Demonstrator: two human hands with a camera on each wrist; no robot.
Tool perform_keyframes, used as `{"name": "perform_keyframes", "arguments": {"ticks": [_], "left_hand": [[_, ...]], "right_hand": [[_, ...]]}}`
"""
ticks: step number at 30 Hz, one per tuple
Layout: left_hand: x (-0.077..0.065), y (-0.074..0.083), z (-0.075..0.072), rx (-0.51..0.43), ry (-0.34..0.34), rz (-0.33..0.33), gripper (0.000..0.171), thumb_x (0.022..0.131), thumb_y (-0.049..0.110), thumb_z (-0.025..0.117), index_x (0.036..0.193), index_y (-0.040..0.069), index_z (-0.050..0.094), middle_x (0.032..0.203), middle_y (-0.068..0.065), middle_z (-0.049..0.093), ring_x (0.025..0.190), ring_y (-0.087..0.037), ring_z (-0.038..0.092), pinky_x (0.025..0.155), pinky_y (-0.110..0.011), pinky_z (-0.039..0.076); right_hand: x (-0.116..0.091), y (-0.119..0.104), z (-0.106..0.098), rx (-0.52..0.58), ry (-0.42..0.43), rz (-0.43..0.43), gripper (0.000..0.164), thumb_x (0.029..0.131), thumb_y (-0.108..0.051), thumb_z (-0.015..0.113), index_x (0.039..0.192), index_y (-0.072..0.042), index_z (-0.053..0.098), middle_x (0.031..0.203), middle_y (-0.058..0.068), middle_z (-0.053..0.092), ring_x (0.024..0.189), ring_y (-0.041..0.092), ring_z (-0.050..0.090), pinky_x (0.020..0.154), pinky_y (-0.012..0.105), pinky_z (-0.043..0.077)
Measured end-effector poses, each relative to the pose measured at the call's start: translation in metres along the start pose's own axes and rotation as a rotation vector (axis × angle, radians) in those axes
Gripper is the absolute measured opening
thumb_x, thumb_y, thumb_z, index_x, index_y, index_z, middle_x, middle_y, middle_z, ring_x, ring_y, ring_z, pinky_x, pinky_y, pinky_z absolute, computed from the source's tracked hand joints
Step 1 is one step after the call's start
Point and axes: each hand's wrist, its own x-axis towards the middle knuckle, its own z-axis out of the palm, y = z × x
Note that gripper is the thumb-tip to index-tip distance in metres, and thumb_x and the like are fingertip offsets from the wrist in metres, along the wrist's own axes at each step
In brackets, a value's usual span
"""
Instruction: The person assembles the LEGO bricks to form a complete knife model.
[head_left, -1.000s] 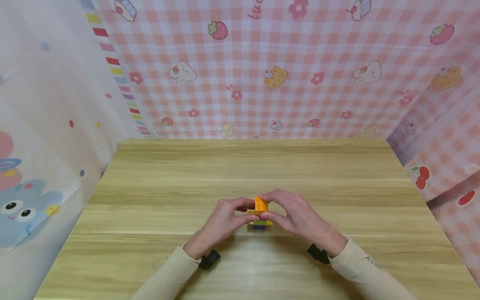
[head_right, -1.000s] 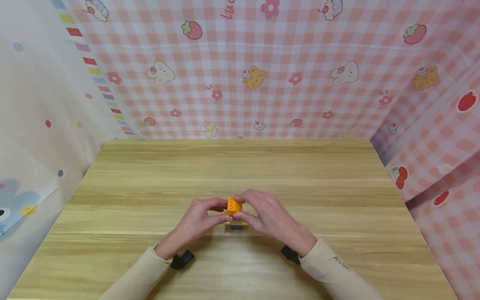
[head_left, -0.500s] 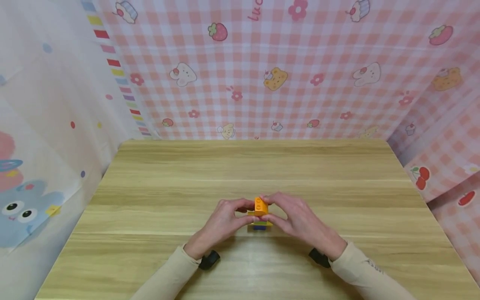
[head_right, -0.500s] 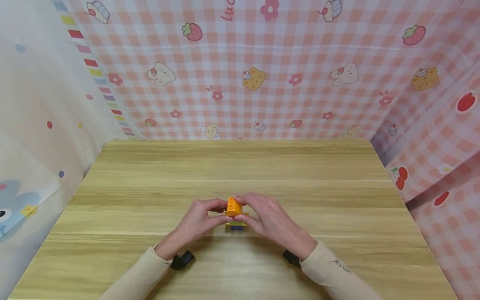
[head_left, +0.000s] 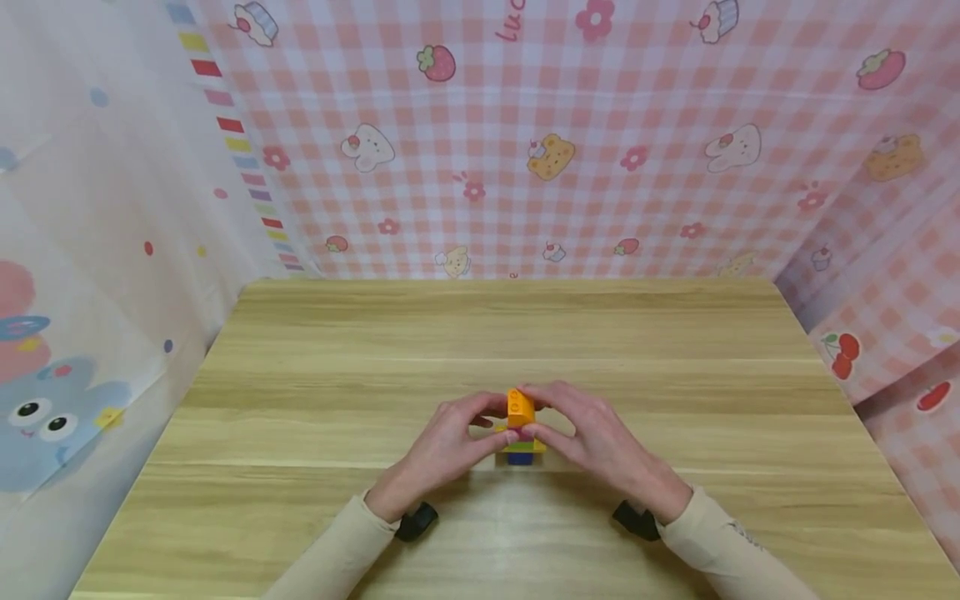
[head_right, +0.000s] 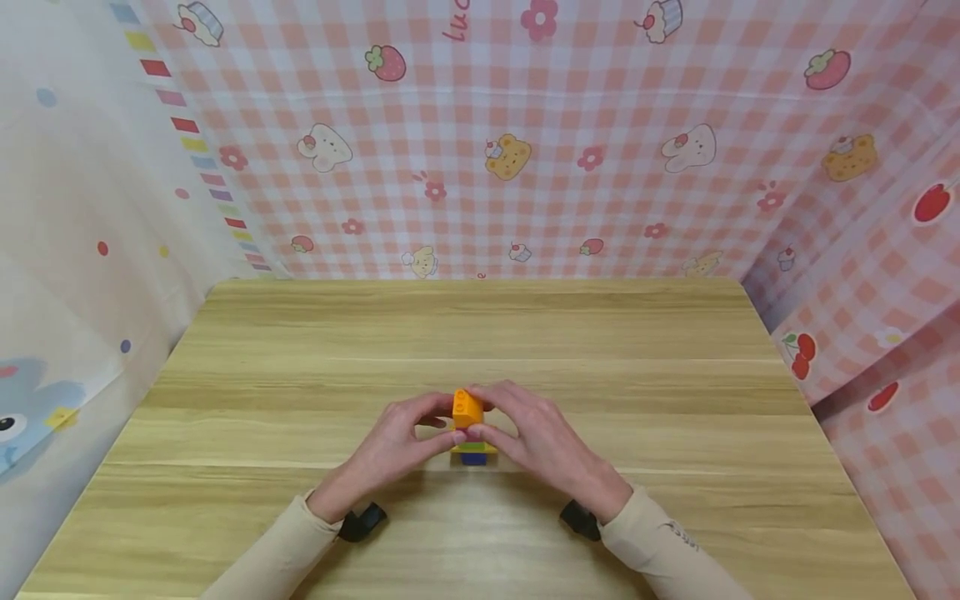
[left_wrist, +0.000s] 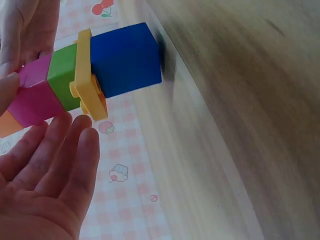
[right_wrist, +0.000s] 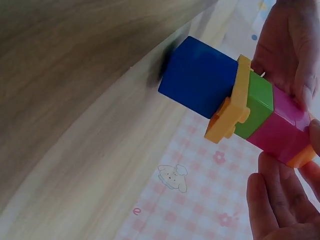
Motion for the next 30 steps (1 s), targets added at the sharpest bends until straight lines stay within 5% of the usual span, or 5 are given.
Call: {"name": "perform_keyframes", "arguments": {"ticks": [12, 17, 30], "left_hand": [[-0.007, -0.003, -0.013, 0.014, 0.069, -0.021, 0.044, 0.098, 0.02, 0.074, 0.136, 0.001, 0.061, 0.126, -0.015, 0.07, 0.115, -0.034, 0.066, 0.1, -0.047, 0.056], [-0.009, -0.005, -0.019, 0.044, 0.11, -0.049, 0.04, 0.097, 0.022, 0.075, 0.133, 0.008, 0.064, 0.125, -0.01, 0.071, 0.115, -0.031, 0.067, 0.102, -0.049, 0.054], [-0.012, -0.009, -0.026, 0.051, 0.207, -0.089, 0.043, 0.098, 0.024, 0.075, 0.135, 0.005, 0.064, 0.129, -0.002, 0.07, 0.121, -0.024, 0.063, 0.106, -0.056, 0.049]], "right_hand": [[0.01, 0.005, -0.004, 0.129, -0.014, 0.183, 0.049, 0.095, -0.014, 0.076, 0.142, -0.008, 0.062, 0.121, 0.003, 0.066, 0.104, 0.018, 0.069, 0.092, 0.043, 0.06], [0.016, 0.01, -0.005, 0.166, -0.014, 0.23, 0.046, 0.097, -0.017, 0.074, 0.141, -0.008, 0.063, 0.119, 0.004, 0.069, 0.103, 0.018, 0.069, 0.094, 0.038, 0.059], [0.033, 0.026, -0.004, 0.163, -0.043, 0.402, 0.04, 0.103, -0.028, 0.068, 0.138, -0.009, 0.066, 0.125, 0.009, 0.072, 0.101, 0.022, 0.07, 0.091, 0.043, 0.06]]}}
